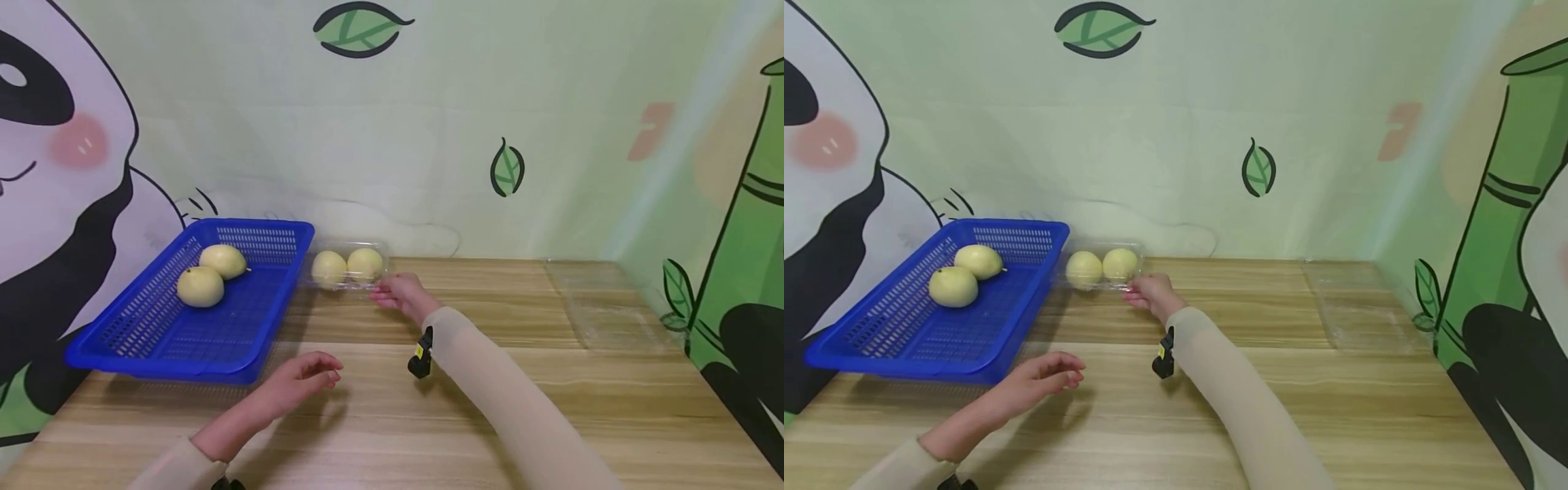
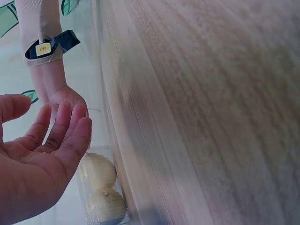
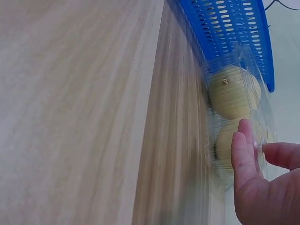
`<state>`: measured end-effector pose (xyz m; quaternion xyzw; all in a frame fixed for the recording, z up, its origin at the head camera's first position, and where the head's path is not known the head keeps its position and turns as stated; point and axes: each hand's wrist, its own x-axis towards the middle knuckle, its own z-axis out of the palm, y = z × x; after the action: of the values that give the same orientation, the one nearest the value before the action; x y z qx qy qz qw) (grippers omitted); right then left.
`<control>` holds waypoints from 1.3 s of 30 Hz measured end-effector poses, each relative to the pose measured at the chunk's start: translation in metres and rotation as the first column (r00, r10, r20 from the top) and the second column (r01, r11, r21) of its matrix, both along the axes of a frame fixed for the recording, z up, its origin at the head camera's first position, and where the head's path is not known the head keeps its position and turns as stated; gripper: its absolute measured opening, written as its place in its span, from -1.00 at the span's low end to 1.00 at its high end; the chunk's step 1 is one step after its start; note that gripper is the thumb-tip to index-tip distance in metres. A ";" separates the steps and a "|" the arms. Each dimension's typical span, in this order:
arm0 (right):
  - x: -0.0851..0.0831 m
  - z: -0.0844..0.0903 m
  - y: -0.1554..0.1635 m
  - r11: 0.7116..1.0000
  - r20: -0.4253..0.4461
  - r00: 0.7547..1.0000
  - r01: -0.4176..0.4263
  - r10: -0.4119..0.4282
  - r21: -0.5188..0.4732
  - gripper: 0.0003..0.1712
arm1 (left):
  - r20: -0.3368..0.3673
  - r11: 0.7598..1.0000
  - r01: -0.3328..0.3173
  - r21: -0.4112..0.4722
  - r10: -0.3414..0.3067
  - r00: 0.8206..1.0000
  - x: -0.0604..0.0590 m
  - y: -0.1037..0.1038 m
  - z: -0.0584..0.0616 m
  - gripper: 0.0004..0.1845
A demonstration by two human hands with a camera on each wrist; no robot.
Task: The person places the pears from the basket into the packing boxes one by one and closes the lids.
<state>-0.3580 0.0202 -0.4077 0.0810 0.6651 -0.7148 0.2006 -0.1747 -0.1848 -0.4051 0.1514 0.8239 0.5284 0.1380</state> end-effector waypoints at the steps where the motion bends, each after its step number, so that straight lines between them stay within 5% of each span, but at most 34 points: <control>1: 0.000 0.001 0.000 1.000 0.003 1.000 0.003 -0.003 -0.001 -0.63 | 0.001 1.000 0.000 0.001 0.000 1.000 0.000 0.000 0.000 -0.64; 10: -0.005 0.006 -0.002 1.000 0.017 0.999 0.030 -0.030 0.004 -0.66 | -0.014 1.000 -0.012 -0.020 0.012 1.000 -0.001 0.000 0.001 -0.64; 22: 0.012 0.000 0.020 0.997 0.020 0.998 -0.061 0.060 0.051 -0.48 | -0.029 1.000 0.002 -0.028 -0.003 1.000 0.002 0.001 0.002 -0.64; 29: 0.025 0.025 0.047 0.999 0.014 1.000 -0.027 0.027 -0.022 -0.76 | -0.038 1.000 0.024 -0.014 -0.025 0.999 0.002 0.004 0.001 -0.66; 39: 0.066 0.052 0.110 0.975 -0.138 0.978 -0.174 0.155 -0.141 -0.75 | -0.061 0.998 0.030 -0.046 -0.033 0.998 0.003 0.003 0.005 -0.67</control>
<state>-0.2916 0.1304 -0.3553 -0.0352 0.6243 -0.7481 0.2224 -0.1721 -0.1815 -0.4003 0.1775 0.8371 0.5024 0.1240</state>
